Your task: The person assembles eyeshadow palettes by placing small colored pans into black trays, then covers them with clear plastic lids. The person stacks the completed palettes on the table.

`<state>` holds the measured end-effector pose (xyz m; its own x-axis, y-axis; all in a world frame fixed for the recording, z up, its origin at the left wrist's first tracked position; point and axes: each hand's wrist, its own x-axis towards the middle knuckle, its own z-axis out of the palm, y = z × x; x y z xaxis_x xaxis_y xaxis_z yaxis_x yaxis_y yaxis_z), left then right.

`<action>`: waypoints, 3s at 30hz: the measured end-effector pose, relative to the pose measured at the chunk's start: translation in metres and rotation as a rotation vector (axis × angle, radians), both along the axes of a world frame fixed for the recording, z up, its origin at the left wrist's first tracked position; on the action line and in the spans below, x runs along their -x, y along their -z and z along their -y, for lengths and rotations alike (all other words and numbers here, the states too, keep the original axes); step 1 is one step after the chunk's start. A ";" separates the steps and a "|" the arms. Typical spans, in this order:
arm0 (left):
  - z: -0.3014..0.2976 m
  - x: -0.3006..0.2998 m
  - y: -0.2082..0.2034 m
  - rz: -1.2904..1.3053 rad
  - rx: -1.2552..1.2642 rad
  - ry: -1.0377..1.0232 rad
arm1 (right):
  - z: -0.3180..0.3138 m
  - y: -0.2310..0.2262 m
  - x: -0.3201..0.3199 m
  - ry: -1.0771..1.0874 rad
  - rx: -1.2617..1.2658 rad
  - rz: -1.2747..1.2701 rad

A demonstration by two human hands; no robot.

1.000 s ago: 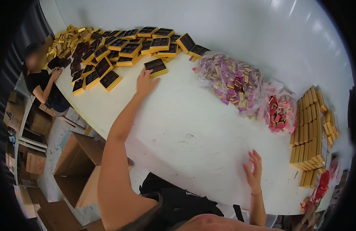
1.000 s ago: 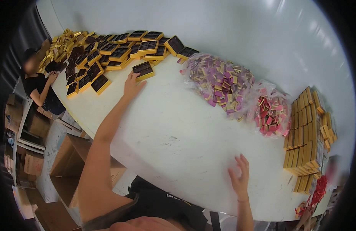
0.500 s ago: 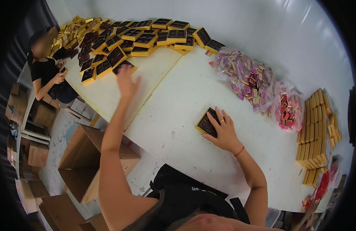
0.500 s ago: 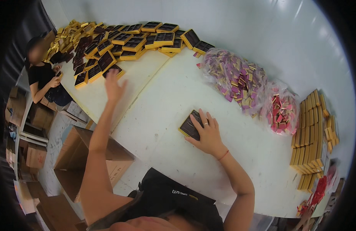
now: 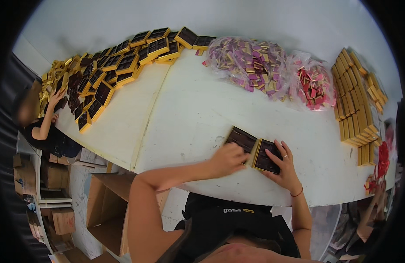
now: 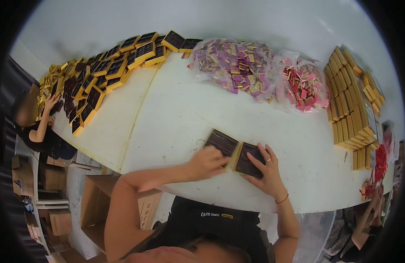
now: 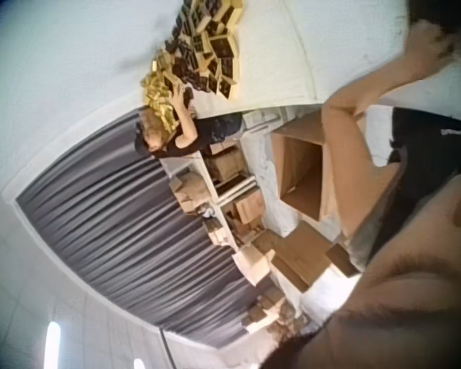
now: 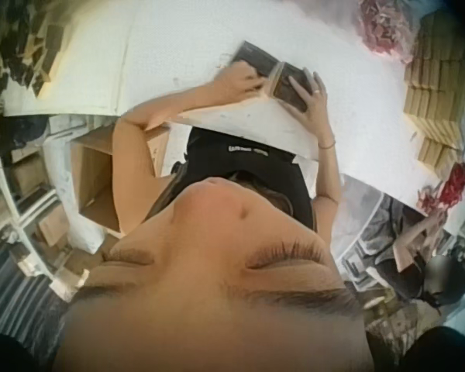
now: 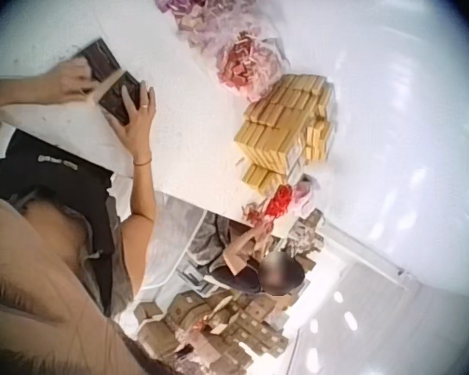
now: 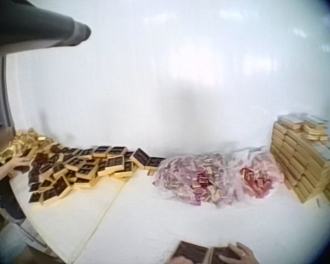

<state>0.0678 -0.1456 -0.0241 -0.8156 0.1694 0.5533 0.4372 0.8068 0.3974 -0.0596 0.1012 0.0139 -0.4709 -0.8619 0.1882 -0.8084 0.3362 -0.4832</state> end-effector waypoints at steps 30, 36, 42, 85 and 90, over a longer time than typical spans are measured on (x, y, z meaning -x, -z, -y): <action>0.115 -0.002 -0.026 0.150 0.434 -0.361 | -0.058 0.024 0.026 0.448 0.280 0.110; 0.089 -0.035 -0.028 0.192 0.352 -0.329 | -0.057 0.024 0.023 0.422 0.248 0.110; 0.073 -0.061 -0.023 0.366 0.059 -0.341 | -0.053 0.018 0.013 0.336 0.167 0.073; 0.089 -0.036 -0.027 0.396 0.083 -0.642 | -0.040 0.003 -0.011 0.205 -0.095 -0.199; 0.031 -0.080 -0.029 0.405 -0.050 -0.485 | -0.036 0.008 -0.012 0.236 -0.082 -0.258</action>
